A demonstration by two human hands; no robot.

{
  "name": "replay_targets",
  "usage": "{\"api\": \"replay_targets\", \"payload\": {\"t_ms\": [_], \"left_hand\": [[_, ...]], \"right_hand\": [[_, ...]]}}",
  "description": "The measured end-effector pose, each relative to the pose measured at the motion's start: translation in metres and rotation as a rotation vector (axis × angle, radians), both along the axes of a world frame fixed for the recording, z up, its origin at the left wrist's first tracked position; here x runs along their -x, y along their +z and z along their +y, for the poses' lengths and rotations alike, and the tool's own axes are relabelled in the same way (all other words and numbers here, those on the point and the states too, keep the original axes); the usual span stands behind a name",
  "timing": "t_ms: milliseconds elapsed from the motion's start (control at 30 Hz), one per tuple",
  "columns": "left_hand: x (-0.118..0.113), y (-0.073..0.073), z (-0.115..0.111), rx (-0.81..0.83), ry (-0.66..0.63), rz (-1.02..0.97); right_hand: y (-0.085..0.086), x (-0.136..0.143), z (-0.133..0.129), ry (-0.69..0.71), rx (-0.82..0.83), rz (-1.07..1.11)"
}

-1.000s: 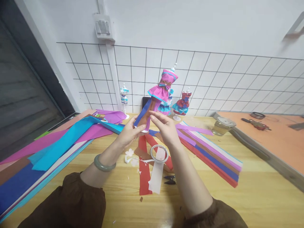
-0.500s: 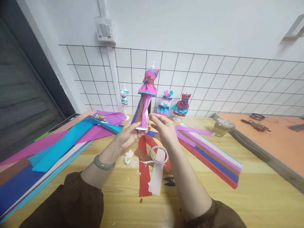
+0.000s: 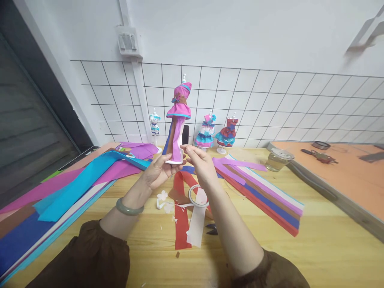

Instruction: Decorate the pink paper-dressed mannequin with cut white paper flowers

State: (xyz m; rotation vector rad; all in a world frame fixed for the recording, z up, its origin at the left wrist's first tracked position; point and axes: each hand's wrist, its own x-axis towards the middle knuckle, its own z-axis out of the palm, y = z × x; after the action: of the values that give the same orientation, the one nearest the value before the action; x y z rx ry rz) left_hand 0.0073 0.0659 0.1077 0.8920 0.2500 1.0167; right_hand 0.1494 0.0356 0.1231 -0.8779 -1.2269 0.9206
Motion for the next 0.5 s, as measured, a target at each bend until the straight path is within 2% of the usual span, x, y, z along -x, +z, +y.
{"api": "replay_targets", "payload": {"t_ms": [300,500], "left_hand": [[-0.0007,0.0012,0.0003,-0.036,0.034,0.013],[0.0008,0.0017,-0.0001,-0.040,0.030,-0.020]], "right_hand": [[-0.0007,0.0052,-0.0003,0.014,-0.043,0.070],[0.0012,0.0032,0.0022,0.055,0.028,0.218]]}}
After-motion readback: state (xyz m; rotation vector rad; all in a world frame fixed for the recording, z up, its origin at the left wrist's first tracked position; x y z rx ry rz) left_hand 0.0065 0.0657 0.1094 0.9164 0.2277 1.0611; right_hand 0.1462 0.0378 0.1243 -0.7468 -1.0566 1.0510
